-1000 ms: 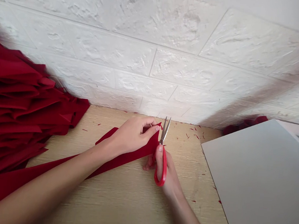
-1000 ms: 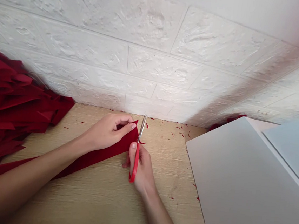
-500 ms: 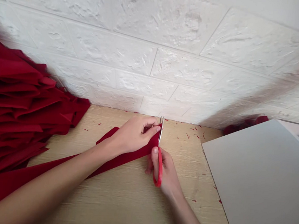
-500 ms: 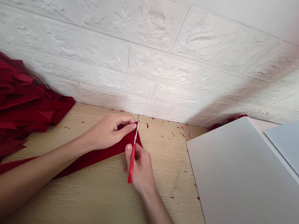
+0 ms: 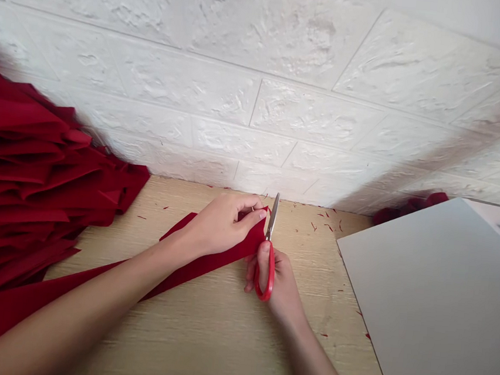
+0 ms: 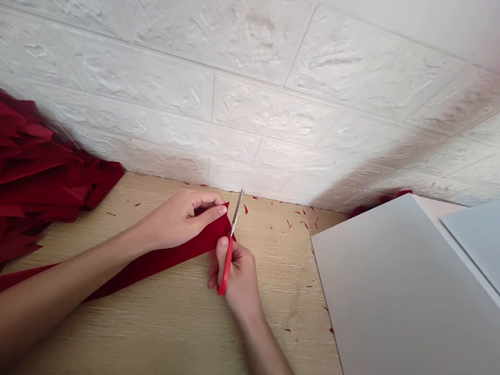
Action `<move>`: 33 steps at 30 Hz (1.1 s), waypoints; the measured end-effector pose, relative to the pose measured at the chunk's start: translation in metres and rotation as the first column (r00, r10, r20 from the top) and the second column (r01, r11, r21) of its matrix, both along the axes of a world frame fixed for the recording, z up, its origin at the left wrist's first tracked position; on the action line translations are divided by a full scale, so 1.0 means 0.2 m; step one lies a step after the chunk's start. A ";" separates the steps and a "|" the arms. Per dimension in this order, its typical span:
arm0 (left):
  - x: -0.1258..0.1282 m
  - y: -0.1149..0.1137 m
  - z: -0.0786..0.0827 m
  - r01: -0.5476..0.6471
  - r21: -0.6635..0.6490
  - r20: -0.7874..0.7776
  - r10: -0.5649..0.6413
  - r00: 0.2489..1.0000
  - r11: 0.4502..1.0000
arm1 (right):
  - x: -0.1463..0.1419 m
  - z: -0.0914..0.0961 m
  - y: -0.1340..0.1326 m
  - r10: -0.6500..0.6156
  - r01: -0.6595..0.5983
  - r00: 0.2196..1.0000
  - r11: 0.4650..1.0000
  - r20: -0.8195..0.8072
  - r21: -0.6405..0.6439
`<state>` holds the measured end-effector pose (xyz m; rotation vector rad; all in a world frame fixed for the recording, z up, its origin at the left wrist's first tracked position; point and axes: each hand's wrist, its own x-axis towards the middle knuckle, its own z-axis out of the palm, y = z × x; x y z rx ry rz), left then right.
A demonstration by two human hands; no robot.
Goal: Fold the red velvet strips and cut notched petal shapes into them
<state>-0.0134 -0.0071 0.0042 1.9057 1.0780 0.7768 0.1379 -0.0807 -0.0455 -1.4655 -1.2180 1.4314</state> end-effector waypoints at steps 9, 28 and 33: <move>0.00 -0.01 0.02 -0.004 -0.003 0.037 0.004 0.999 1.000 | 0.00 0.03 -0.02 0.029 -0.034 0.998 0.995 0.057 0.096; 0.00 -0.03 0.05 -0.134 0.064 0.135 0.124 0.983 0.989 | -0.01 0.00 -0.03 0.120 -0.120 0.993 0.986 0.003 0.116; 0.00 -0.04 0.05 -0.145 0.094 0.102 0.135 0.986 0.985 | -0.02 0.03 -0.04 0.133 -0.133 0.991 0.987 0.000 0.093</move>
